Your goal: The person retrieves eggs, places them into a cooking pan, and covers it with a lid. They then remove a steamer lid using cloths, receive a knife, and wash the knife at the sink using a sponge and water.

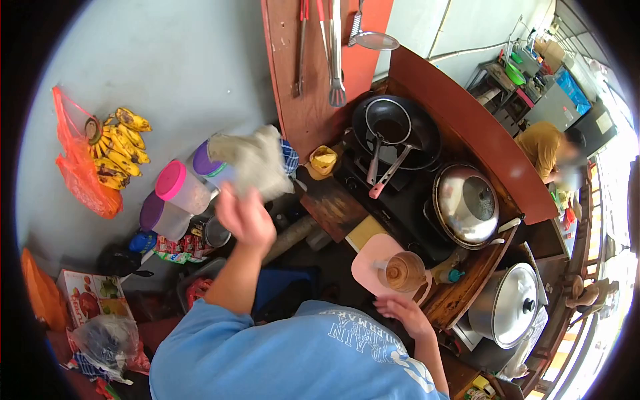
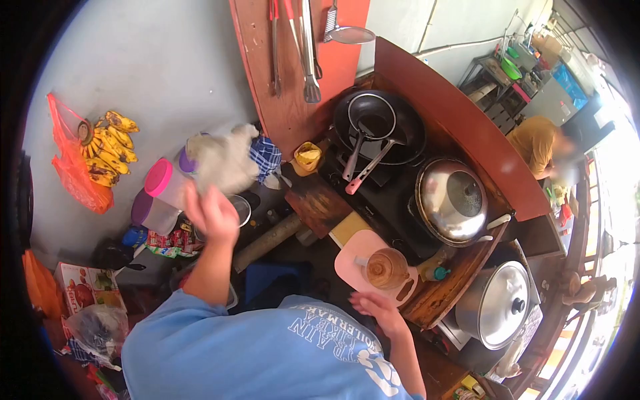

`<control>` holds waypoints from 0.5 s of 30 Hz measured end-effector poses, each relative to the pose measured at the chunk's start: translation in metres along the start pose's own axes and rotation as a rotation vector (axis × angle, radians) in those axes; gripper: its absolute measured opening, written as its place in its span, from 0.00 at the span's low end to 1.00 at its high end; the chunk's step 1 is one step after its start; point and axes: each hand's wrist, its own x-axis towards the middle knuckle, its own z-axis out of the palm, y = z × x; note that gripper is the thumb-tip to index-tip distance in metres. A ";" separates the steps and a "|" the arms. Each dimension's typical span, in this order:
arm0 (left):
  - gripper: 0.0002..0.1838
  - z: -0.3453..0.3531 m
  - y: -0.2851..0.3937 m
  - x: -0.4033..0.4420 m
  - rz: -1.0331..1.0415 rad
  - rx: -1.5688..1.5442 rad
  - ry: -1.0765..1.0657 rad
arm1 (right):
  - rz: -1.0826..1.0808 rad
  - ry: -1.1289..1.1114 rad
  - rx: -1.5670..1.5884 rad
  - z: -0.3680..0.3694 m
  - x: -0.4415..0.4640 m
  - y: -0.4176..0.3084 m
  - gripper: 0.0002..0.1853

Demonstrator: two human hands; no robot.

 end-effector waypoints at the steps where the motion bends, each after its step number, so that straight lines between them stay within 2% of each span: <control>1: 0.03 -0.006 0.036 -0.020 -0.157 -0.161 -0.123 | -0.039 -0.071 0.094 0.017 0.013 -0.022 0.24; 3: 0.06 0.010 0.078 -0.023 0.143 -0.432 -0.563 | -0.117 -0.277 0.502 0.050 0.039 -0.055 0.30; 4: 0.07 0.013 0.088 -0.043 -0.031 -0.668 -0.763 | -0.115 -0.280 0.496 0.061 0.046 -0.056 0.30; 5: 0.09 0.000 0.102 -0.030 -0.187 -0.629 -1.236 | -0.219 -0.316 0.647 0.069 0.054 -0.056 0.30; 6: 0.10 0.007 0.098 -0.039 -0.157 -0.737 -1.426 | -0.326 -0.349 0.799 0.071 0.062 -0.053 0.30; 8: 0.10 0.010 0.096 -0.020 -0.248 -0.943 -1.696 | 0.054 -0.142 0.814 0.066 0.083 -0.038 0.26; 10: 0.12 0.013 0.052 0.005 -0.466 -0.812 -1.663 | -0.222 -0.280 0.679 0.068 0.064 -0.040 0.25; 11: 0.11 0.017 0.014 0.000 -0.350 -0.494 -1.420 | -0.222 -0.273 0.686 0.066 0.063 -0.037 0.25; 12: 0.12 0.025 -0.020 0.005 -0.367 0.063 -1.359 | -0.134 -0.326 0.826 0.060 0.061 -0.032 0.25; 13: 0.12 0.030 -0.074 -0.001 -0.171 0.485 -1.246 | -0.045 -0.378 0.968 0.054 0.060 -0.026 0.25; 14: 0.14 0.032 -0.129 -0.007 0.010 0.848 -1.289 | -0.047 -0.369 0.979 0.045 0.060 -0.007 0.25; 15: 0.14 0.031 -0.173 -0.015 0.086 0.958 -1.292 | -0.099 -0.267 0.960 0.035 0.061 0.012 0.24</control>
